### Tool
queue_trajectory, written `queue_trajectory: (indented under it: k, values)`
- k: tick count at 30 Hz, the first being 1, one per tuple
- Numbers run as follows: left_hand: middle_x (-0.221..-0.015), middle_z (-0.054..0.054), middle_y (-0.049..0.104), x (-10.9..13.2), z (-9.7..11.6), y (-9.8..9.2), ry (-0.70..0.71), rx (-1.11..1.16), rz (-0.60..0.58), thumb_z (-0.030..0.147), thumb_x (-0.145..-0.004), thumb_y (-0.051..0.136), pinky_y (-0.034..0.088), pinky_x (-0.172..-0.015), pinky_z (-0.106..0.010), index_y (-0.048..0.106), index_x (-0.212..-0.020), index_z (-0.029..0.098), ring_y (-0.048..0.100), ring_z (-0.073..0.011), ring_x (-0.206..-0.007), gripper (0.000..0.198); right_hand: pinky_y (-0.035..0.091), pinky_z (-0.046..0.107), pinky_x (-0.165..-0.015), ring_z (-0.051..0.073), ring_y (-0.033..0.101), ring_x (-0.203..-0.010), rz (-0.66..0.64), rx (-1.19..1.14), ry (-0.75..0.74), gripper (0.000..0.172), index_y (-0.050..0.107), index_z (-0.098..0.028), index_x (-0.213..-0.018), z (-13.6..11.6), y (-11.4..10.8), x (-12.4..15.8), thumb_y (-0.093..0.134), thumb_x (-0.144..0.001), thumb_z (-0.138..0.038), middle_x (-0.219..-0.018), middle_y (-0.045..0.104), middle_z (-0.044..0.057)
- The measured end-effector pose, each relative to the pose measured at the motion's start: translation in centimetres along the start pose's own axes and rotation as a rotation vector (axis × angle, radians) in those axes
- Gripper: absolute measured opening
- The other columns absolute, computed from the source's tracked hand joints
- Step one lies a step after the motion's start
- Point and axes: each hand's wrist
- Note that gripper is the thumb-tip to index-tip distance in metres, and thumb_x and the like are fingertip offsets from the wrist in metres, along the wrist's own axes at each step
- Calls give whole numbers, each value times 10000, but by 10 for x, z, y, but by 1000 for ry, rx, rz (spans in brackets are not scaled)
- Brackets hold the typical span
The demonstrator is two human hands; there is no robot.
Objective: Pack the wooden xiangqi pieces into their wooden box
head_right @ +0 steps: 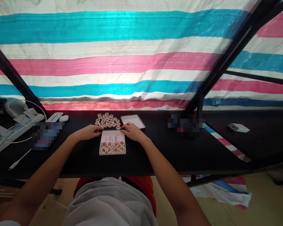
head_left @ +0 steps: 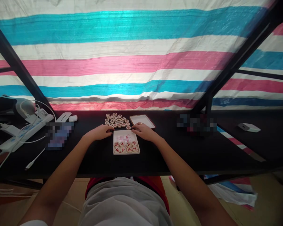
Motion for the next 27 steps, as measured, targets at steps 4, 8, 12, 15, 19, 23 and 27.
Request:
queue_trajectory:
  k: [4, 8, 12, 15, 19, 23, 27]
  values:
    - [-905, -47, 686, -2, -3, 0, 25, -20, 22, 332, -821, 473, 433, -691, -236, 663, -1055, 193, 610, -185, -801, 332, 427, 319, -883, 194, 566, -926, 1, 12, 3, 312, 662, -180, -1079, -1, -1, 0, 510, -883, -368, -1033, 572, 102]
    - [-950, -55, 685, 0, 4, -5, 41, -33, 128, 311, -844, 453, 432, -723, -244, 675, -1026, 191, 607, -188, -843, 311, 427, 317, -884, 192, 565, -930, 0, 12, 0, 314, 659, -182, -1084, 0, 0, 0, 508, -883, -371, -1037, 571, 101]
    - [-930, -49, 673, 7, 28, -6, 187, 22, 94, 356, -856, 481, 427, -718, -238, 685, -1011, 193, 593, -166, -801, 303, 424, 318, -885, 192, 562, -930, 6, 6, -3, 321, 661, -179, -1081, 1, 1, 0, 507, -883, -380, -1035, 570, 102]
    - [-938, -50, 675, 11, 45, -2, 285, 17, -30, 408, -787, 603, 417, -776, -250, 711, -972, 208, 589, -179, -840, 293, 424, 324, -884, 198, 558, -936, 8, 6, 2, 327, 660, -176, -1084, 0, 1, 0, 505, -884, -383, -1037, 569, 106]
    - [-941, -37, 685, 13, 50, -2, 254, 75, -123, 422, -749, 650, 415, -755, -238, 710, -991, 223, 589, -179, -853, 319, 426, 323, -881, 195, 559, -930, 3, 7, 0, 329, 658, -173, -1089, 0, 0, 0, 504, -884, -378, -1031, 566, 105]
    - [-828, -18, 674, 15, 43, -9, 180, 122, -148, 425, -740, 648, 400, -635, -218, 709, -954, 202, 575, -148, -733, 316, 427, 316, -878, 184, 561, -902, 3, 1, -10, 326, 659, -172, -1084, 2, 1, -1, 502, -885, -376, -1020, 563, 101]
    - [-766, -7, 657, 14, 40, -8, 137, 121, -196, 388, -727, 647, 385, -580, -209, 705, -930, 185, 550, -126, -655, 293, 424, 313, -879, 179, 559, -894, 8, -1, -15, 326, 659, -177, -1080, 3, 2, -1, 497, -886, -383, -1015, 562, 97]
Point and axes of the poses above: each hand's wrist, its own x-axis away from the middle knuckle, its own y-axis out of the palm, z = x × y
